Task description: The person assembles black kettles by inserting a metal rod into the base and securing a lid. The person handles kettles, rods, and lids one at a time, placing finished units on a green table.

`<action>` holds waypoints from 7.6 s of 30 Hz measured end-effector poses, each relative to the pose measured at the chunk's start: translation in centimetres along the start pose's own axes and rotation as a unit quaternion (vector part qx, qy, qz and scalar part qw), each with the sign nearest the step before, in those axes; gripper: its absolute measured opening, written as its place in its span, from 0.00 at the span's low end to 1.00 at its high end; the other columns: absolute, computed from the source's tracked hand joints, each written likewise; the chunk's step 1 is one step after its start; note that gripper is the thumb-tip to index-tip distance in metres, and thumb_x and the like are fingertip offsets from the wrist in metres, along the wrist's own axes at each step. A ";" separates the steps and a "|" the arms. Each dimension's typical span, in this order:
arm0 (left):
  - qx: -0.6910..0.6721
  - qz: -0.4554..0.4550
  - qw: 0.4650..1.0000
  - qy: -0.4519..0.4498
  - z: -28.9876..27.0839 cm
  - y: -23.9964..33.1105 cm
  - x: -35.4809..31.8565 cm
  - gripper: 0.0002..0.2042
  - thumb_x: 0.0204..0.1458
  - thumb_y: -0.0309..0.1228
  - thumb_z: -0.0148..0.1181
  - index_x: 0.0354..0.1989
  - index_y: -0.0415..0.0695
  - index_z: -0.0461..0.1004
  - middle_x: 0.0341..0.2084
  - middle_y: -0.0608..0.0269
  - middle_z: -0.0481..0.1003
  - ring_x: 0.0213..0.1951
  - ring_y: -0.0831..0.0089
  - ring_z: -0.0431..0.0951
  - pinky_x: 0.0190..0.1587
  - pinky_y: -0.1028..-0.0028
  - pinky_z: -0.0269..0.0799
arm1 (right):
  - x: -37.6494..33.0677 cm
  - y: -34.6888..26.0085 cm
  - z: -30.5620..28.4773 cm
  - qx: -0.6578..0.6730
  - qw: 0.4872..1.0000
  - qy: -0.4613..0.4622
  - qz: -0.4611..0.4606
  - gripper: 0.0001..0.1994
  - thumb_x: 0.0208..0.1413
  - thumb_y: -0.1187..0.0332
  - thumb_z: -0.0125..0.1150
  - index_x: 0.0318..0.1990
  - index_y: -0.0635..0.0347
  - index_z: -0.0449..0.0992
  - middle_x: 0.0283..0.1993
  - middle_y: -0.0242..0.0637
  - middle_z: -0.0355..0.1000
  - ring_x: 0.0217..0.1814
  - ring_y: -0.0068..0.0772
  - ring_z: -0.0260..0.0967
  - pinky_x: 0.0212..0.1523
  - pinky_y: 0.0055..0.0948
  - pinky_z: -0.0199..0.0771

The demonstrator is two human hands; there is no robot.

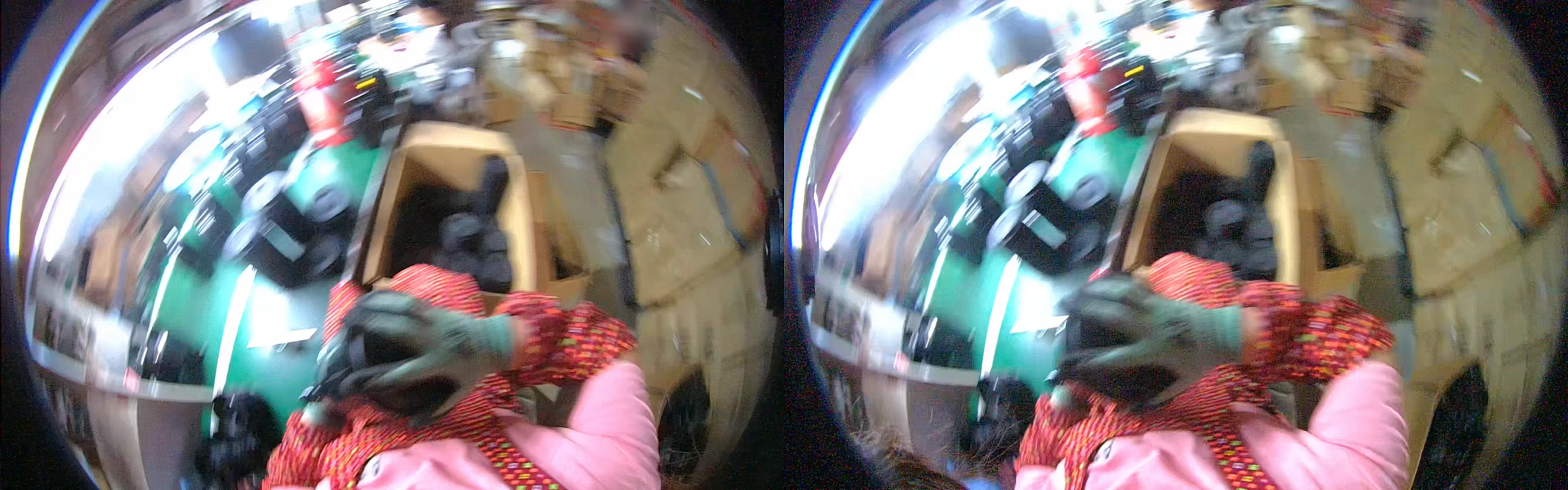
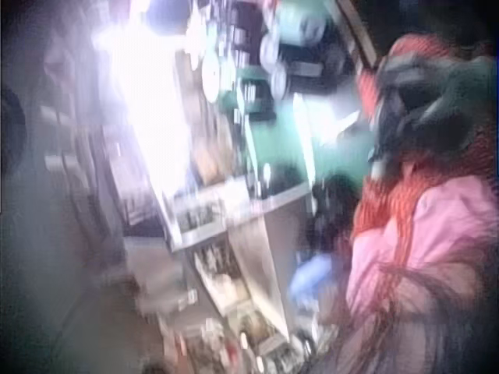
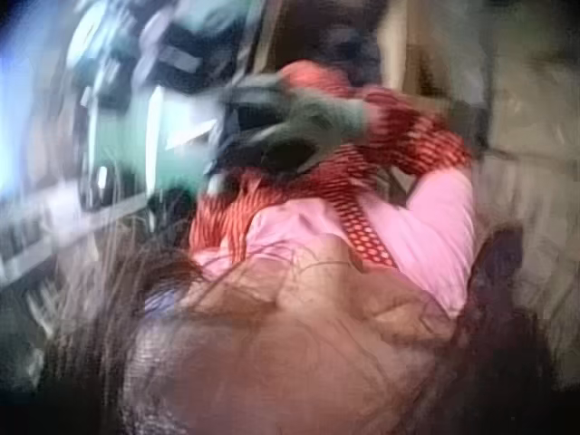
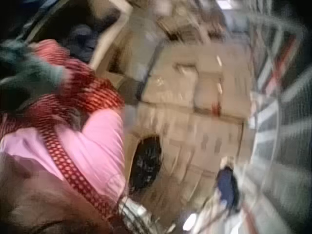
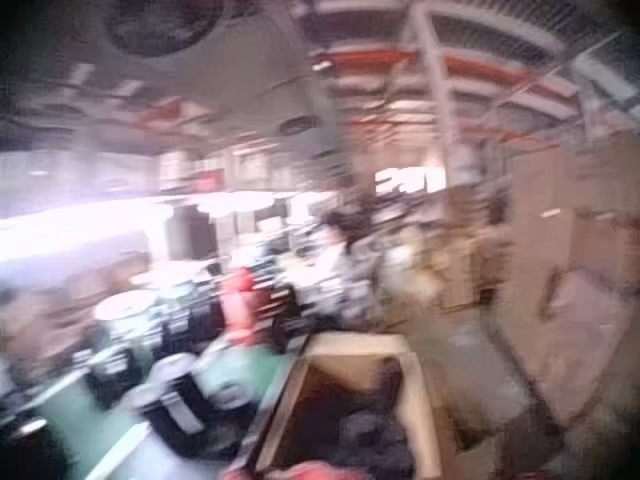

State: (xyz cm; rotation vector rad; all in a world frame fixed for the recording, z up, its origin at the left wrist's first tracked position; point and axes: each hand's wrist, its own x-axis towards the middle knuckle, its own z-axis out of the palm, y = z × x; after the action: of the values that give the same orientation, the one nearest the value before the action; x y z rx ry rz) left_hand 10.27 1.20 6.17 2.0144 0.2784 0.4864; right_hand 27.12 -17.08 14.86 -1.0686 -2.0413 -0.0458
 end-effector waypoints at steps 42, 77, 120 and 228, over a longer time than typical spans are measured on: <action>0.304 0.114 0.941 -0.093 -7.1 1.1 -4.7 0.28 0.35 0.45 0.81 0.47 0.51 0.83 0.76 0.34 0.52 0.77 0.27 0.47 0.73 0.27 0.45 | 1.8 3.3 8.6 -0.006 0.969 -0.140 0.201 0.22 0.46 0.68 0.75 0.52 0.54 0.80 0.67 0.66 0.65 0.64 0.68 0.71 0.64 0.53 0.73; 0.424 -0.165 0.886 -0.093 -18.4 -16.2 -9.4 0.26 0.54 0.27 0.66 0.65 0.50 0.76 0.38 0.55 0.79 0.45 0.53 0.80 0.51 0.55 0.73 | -3.7 6.4 7.5 0.172 0.896 0.018 0.409 0.13 0.66 0.61 0.65 0.51 0.59 0.84 0.42 0.44 0.74 0.45 0.48 0.70 0.51 0.41 0.70; -0.071 0.119 0.975 -0.174 0.3 0.3 9.7 0.15 0.49 0.43 0.65 0.38 0.47 0.79 0.38 0.58 0.72 0.41 0.55 0.73 0.50 0.51 0.68 | -5.4 20.8 15.3 0.410 0.879 0.035 0.243 0.11 0.65 0.65 0.61 0.41 0.65 0.81 0.44 0.45 0.76 0.60 0.55 0.70 0.69 0.54 0.63; -0.038 0.179 0.958 -0.219 4.6 -0.7 11.0 0.14 0.53 0.39 0.59 0.46 0.49 0.77 0.36 0.68 0.75 0.38 0.69 0.78 0.41 0.67 0.76 | -4.1 21.7 15.0 0.397 0.908 0.053 0.126 0.17 0.60 0.76 0.66 0.56 0.70 0.76 0.54 0.47 0.70 0.60 0.56 0.70 0.62 0.49 0.72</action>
State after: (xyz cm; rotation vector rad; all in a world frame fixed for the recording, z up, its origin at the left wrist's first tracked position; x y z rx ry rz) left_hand 22.18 2.18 6.04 2.0404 -0.3784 0.2533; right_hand 33.94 -0.36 -4.80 -0.7574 -1.5580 0.7781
